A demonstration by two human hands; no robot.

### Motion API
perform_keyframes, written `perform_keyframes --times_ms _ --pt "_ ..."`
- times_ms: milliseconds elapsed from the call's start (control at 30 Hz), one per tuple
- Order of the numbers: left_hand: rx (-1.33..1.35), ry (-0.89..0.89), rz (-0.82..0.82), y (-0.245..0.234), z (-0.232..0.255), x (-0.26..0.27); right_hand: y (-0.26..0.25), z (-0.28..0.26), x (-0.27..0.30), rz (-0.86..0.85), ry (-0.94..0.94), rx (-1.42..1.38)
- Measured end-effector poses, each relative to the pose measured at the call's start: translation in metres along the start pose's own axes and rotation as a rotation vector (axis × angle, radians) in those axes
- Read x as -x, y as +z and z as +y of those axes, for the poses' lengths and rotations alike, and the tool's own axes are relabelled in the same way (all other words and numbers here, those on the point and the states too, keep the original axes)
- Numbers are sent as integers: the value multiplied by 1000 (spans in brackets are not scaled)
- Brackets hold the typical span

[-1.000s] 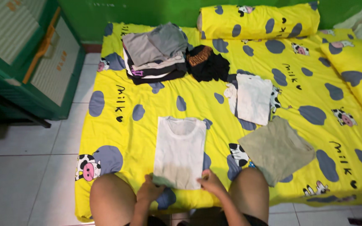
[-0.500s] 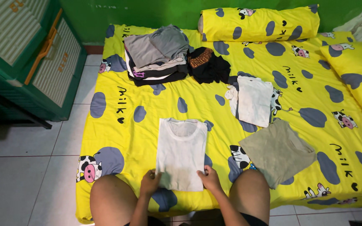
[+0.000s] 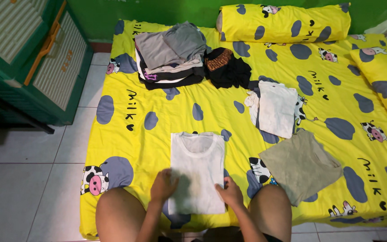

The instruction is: The person folds a green shirt and then spreads out a white shirt with a graphic design to begin folding it on a bed.

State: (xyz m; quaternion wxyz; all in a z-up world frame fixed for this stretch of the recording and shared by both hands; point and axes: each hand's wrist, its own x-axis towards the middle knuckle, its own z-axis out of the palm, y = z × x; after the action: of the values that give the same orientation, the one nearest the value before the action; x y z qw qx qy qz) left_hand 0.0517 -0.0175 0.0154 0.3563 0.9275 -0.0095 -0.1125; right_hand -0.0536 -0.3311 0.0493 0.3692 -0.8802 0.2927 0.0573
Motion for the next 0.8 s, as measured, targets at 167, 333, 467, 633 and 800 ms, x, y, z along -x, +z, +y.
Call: perform_keyframes --times_ms 167,333,467,633,800 --pt "229 -128 2 1 24 -87 5 -1 2 -2 91 64" --pt "278 -111 -21 14 41 -139 7 2 -7 -27 199 46" --pt "748 224 -67 50 67 -111 19 9 -10 114 149 -86" --pt "387 638 -176 74 129 14 25 15 -20 77 -97 -927" --pt "598 530 -401 62 154 84 11 32 -6 94 466 -1190"
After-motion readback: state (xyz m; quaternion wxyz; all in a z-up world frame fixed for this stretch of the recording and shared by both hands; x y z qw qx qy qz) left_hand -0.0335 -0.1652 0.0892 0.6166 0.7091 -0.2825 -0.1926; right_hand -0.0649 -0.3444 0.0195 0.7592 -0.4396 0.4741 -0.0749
